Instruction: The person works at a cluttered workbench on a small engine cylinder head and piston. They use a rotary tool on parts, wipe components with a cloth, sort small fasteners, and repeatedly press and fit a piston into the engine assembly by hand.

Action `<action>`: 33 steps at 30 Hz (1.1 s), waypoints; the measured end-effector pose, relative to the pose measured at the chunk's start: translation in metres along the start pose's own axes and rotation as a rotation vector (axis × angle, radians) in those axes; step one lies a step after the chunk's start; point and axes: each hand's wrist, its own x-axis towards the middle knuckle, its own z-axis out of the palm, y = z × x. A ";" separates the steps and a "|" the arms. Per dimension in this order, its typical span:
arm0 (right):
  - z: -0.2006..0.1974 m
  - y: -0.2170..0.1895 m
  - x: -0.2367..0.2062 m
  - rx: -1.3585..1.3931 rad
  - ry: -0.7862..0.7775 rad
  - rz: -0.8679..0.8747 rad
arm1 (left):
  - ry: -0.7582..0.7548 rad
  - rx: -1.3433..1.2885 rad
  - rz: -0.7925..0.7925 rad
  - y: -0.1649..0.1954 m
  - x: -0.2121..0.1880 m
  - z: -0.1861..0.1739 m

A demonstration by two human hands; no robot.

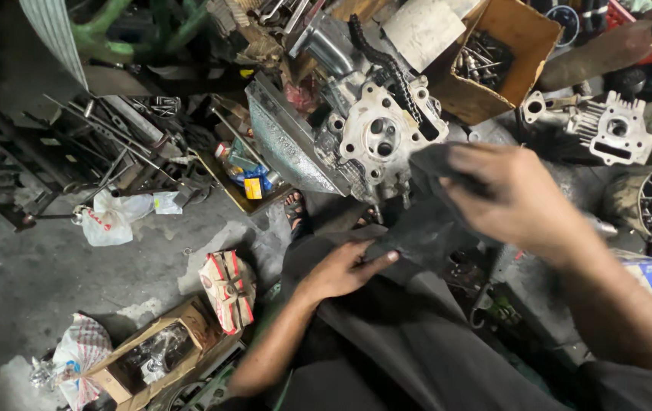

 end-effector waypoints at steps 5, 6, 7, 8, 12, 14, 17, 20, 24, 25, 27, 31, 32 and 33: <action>0.038 -0.042 0.031 -0.385 -0.047 0.091 | -0.032 -0.073 0.265 0.004 0.025 0.014; 0.034 -0.040 0.037 -0.223 -0.031 -0.033 | -0.057 -0.047 0.215 0.006 0.029 0.017; 0.023 -0.034 0.045 -0.062 -0.009 -0.159 | -0.081 -0.016 0.172 0.008 0.032 0.019; 0.010 -0.026 0.051 0.099 0.022 -0.285 | -0.117 0.048 0.112 0.009 0.033 0.020; -0.022 -0.018 0.047 0.187 -0.260 0.073 | -0.204 0.080 0.040 0.014 0.034 0.016; -0.012 -0.033 0.041 -0.361 -0.090 0.080 | -0.179 -0.016 0.062 0.016 0.032 0.013; 0.005 -0.056 0.048 -0.344 -0.233 0.004 | -0.135 -0.098 0.117 0.015 0.031 0.007; -0.020 -0.048 0.060 -0.263 -0.126 -0.332 | -0.147 -0.173 0.149 0.013 0.027 0.002; -0.011 -0.045 0.052 -0.703 -0.201 -0.135 | -0.113 -0.197 0.172 0.015 0.025 -0.005; 0.000 -0.049 0.052 -0.836 -0.076 -0.293 | -0.091 -0.211 0.174 0.016 0.025 -0.007; 0.012 -0.062 0.051 -0.943 -0.140 -0.292 | -0.158 -0.060 -0.033 0.017 0.025 -0.010; -0.012 -0.085 0.071 -0.904 -0.851 0.101 | -0.107 -0.077 0.169 0.015 0.017 -0.017; -0.024 -0.087 0.080 -0.901 -0.951 0.127 | -0.103 -0.113 0.207 0.013 0.014 -0.019; -0.031 -0.090 0.086 -0.895 -0.952 0.151 | -0.103 -0.150 0.242 0.012 0.011 -0.019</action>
